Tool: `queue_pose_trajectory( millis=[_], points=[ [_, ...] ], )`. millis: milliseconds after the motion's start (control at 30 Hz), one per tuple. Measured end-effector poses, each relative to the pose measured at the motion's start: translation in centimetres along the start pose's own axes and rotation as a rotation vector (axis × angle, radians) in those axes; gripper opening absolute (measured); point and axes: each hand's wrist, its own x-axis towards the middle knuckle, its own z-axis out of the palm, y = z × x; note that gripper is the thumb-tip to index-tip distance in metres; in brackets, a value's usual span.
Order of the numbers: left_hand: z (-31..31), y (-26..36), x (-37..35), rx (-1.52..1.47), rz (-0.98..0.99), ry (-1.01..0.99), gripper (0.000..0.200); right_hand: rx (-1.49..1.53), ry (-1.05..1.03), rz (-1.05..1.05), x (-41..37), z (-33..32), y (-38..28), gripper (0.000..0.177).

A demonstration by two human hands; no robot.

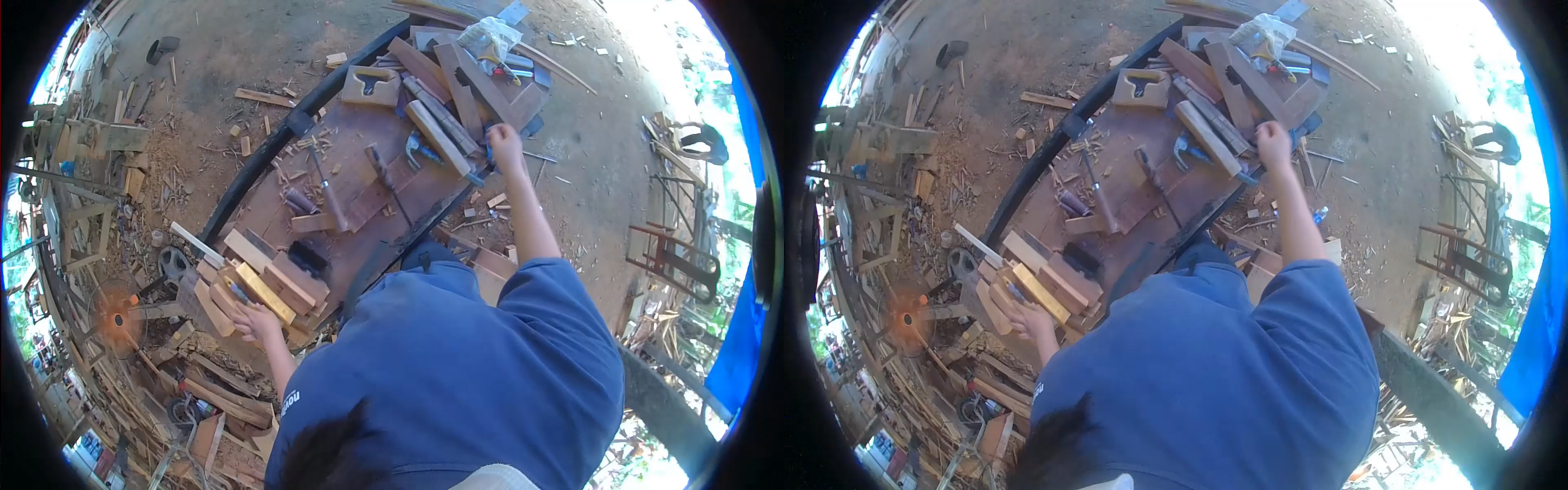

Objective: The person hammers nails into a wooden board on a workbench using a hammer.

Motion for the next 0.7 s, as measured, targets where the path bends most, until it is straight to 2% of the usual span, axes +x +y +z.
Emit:
queue_pose_trajectory(
  millis=[33, 67, 133, 167, 233, 267, 367, 433, 500, 567, 600, 633, 667, 700],
  points=[
    [-0.2, 0.4, -1.0, 0.006, -0.008, 0.001, 0.060, -0.011, 0.086, -0.007, 4.4, -0.2, 3.5, 0.019],
    [-0.3, 0.8, -2.0, -0.020, -0.015, -0.029, 0.060, -0.145, 0.159, -0.053, 7.8, -1.4, 4.5, 0.022],
    [0.2, 1.5, -4.1, -0.020, -0.034, -0.034, 0.061, -0.295, 0.155, 0.079, 12.9, -3.1, 4.0, 0.026],
    [0.1, 2.0, -5.5, -0.014, -0.048, -0.032, 0.061, -0.289, 0.141, 0.077, 15.3, -3.3, 4.6, 0.026],
    [-0.1, 2.3, -8.0, -0.038, 0.031, -0.060, 0.063, -0.347, 0.063, 0.203, 19.3, -2.9, 6.1, 0.034],
    [0.7, 2.0, -8.7, -0.052, 0.043, -0.039, 0.062, -0.347, 0.047, 0.202, 20.7, -2.4, 6.7, 0.034],
    [0.7, 1.9, -11.1, -0.054, 0.025, -0.156, 0.059, -0.493, -0.022, 0.220, 23.0, -0.7, 6.2, 0.043],
    [0.4, 2.0, -12.5, -0.070, -0.011, -0.161, 0.058, -0.660, -0.029, 0.210, 22.5, 0.4, 4.4, 0.051],
    [0.2, 1.9, -13.5, -0.198, -0.021, -0.213, 0.058, -0.841, -0.201, 0.311, 22.9, 1.0, 2.9, 0.053],
    [1.7, 1.2, -14.4, -0.133, 0.038, -0.144, 0.057, -0.876, -0.397, 0.295, 22.2, 0.4, 0.5, 0.054],
    [1.0, 1.5, -14.8, -0.278, -0.002, -0.244, 0.057, -0.937, -0.384, 0.207, 23.1, 1.4, 3.4, 0.052],
    [0.4, 1.8, -15.1, -0.429, -0.050, -0.333, 0.057, -1.014, -0.379, 0.086, 22.6, 1.3, 3.6, 0.046],
    [2.7, 0.9, -15.4, -0.367, 0.019, -0.251, 0.056, -0.875, -0.320, 0.068, 25.8, 2.3, 10.6, 0.051],
    [5.2, -0.5, -15.8, -0.297, 0.083, -0.174, 0.056, -0.459, -0.242, 0.054, 25.6, 2.6, 11.7, 0.038]
  ],
)
